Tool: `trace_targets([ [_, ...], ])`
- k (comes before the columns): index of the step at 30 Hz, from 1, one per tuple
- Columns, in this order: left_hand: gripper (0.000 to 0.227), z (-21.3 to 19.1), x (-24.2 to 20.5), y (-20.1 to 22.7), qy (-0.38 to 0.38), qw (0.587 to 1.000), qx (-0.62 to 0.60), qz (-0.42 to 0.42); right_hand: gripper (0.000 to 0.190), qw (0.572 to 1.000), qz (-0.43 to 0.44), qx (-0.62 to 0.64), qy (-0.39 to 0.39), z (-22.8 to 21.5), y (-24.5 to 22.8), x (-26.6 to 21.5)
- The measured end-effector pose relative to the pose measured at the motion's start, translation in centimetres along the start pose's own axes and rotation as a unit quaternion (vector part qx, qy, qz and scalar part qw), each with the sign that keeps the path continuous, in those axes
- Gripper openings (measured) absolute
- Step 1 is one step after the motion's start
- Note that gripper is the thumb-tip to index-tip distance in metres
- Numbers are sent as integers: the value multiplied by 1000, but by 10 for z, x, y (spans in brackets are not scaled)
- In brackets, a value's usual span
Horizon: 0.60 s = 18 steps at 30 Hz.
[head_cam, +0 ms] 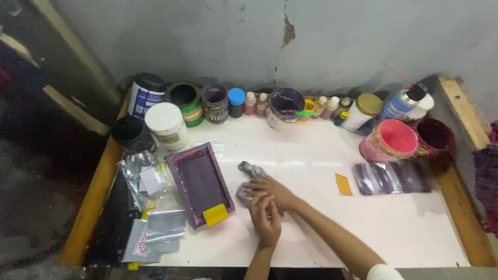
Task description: The person wipes a white table surface with a patterned cloth, moving the cloth back and forth across the area. They fold and unfold the cloth while continuing to wipe the table near various paint containers and supplies.
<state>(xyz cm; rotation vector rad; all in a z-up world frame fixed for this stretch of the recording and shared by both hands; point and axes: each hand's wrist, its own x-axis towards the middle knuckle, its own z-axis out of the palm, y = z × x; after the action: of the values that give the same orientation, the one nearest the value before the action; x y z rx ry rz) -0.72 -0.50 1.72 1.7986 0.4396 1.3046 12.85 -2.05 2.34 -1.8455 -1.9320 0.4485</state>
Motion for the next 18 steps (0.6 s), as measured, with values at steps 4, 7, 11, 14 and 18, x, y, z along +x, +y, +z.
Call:
trace_targets([
  [4, 17, 7, -4, -11, 23, 999, 10, 38, 38, 979, -127, 20, 156, -32, 73, -44],
  [7, 18, 9, -5, -12, 8, 999, 21, 35, 34, 974, 80, -37, 207, -35, 131, -83],
  [11, 18, 12, -6, -12, 6, 998, 36, 46, 47, 864, 347, -232, 281, 0, 150, -100],
  [14, 19, 13, -8, -14, -5, 998, 34, 46, 53, 834, 394, -263, 285, 26, 107, -102],
  [18, 17, 17, -20, -31, -56, 993, 105, -4, 58, 870, 437, -154, 169, 15, 2, -116],
])
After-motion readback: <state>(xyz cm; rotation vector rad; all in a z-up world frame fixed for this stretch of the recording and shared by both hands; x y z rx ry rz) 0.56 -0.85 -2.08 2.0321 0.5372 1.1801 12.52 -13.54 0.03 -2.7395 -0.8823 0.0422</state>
